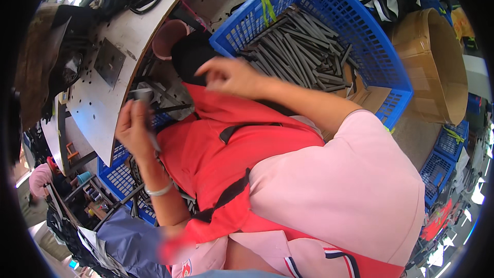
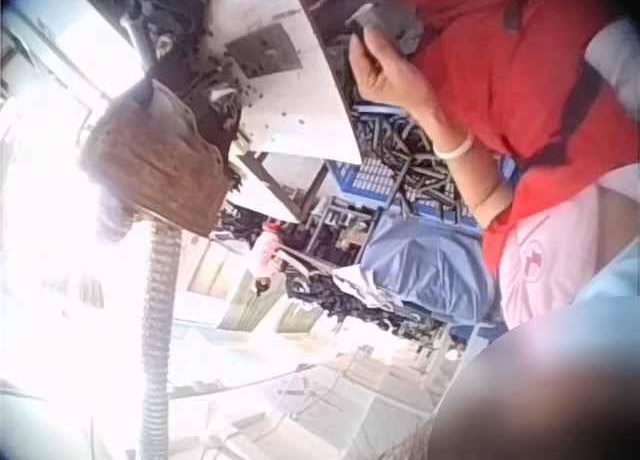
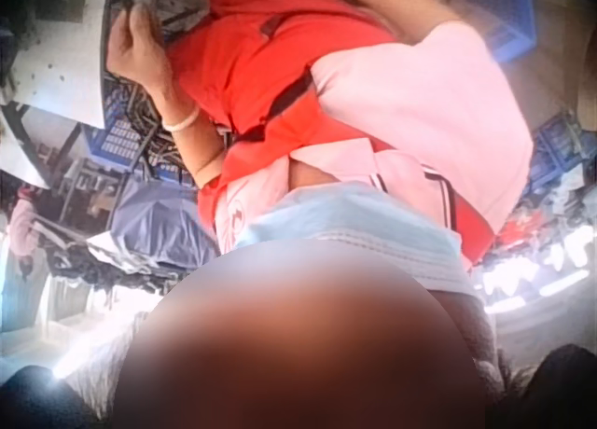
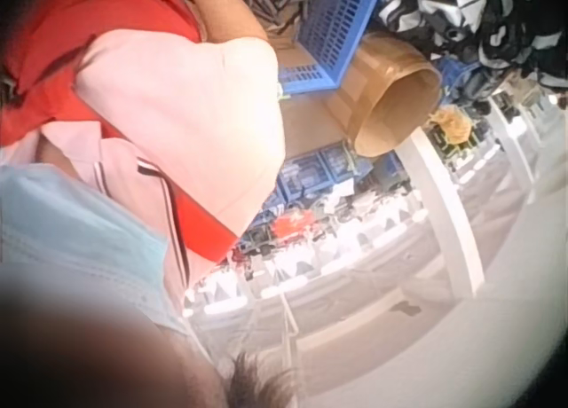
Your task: The person is using a machine to process or seal grey padded cylindrical tubes, possibly for sports or safety equipment.
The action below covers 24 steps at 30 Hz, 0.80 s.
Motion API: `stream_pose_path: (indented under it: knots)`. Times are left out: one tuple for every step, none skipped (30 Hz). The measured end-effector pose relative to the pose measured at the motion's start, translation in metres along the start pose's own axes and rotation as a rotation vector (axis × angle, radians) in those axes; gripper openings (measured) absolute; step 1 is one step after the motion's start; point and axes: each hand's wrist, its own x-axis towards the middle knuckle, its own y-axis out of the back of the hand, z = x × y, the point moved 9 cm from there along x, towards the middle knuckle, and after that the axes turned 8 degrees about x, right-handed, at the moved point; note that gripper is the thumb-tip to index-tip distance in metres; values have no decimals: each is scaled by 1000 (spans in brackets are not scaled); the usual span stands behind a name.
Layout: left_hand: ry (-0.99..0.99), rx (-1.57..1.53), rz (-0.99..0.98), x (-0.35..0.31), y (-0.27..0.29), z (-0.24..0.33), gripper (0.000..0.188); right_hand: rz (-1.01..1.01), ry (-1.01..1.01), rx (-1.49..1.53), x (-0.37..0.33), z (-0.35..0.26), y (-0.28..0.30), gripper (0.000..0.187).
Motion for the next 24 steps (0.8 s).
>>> stream_pose_path:
  knots:
    - [-126, 66, -115, -13, -27, 16, 16, -179, -106, 150, -2, -23, -49, 43]
    - [-262, 136, -230, -27, -52, 37, 17, -377, -69, 168, -6, -19, -89, 43]
    - [-424, 265, -309, -40, -74, 62, 19, -402, 212, 244, -7, -21, -119, 35]
    - [-581, 405, -371, -51, -84, 80, 21, -399, 344, 350, -1, -53, -130, 33]
    - [-584, 418, -348, -48, -75, 81, 21, -410, 270, 201, 4, -43, -132, 32]
    - [-550, 406, -343, -45, -65, 80, 21, -419, 201, 53, 6, -31, -126, 31]
    - [-517, 397, -322, -38, -50, 79, 21, -343, 125, 145, 13, -41, -110, 28]
    - [-491, 418, -323, -28, -35, 71, 21, -270, 44, 235, 19, -54, -90, 26]
    - [-330, 422, -429, -20, -27, 43, 21, -179, -117, 284, 21, -47, -65, 23]
    - [-153, 432, -516, -21, -14, 13, 22, -107, -281, 339, 23, -33, -48, 22]
    - [10, 440, -642, -30, -8, -15, 22, -48, -262, 425, 27, -31, -33, 22]
    - [176, 434, -766, -44, -4, -39, 23, 14, -248, 511, 29, -27, -19, 24]
    - [107, 299, -733, -50, -7, -32, 22, -8, -379, 457, 25, -13, -14, 28]
    - [176, 255, -785, -58, -7, -44, 21, -31, -508, 395, 20, 1, -10, 33]
    - [237, 205, -796, -59, -8, -44, 20, -164, -580, 92, 14, 11, -8, 35]
    - [298, 155, -808, -58, -9, -44, 20, -291, -637, -216, 6, 20, -7, 37]
    - [297, 153, -779, -52, -4, -40, 20, -394, -385, -616, 11, -10, -11, 38]
    - [333, 77, -753, -46, 0, -36, 19, -370, -77, -802, 17, -39, -22, 27]
    - [371, 1, -734, -43, 2, -32, 19, -312, 147, -690, 23, -81, -36, 28]
    - [371, -2, -711, -38, 3, -24, 19, -253, 365, -567, 28, -126, -52, 30]
    - [375, -78, -759, -37, -2, -11, 19, -269, 378, -568, 39, -140, -67, 30]
    - [375, -156, -818, -36, -10, 0, 18, -317, 569, -562, 42, -166, -86, 33]
    - [326, -211, -841, -31, -15, 9, 18, -365, 761, -551, 40, -183, -97, 36]
    - [319, -215, -831, -27, -12, 17, 18, -374, 770, -554, 44, -183, -97, 36]
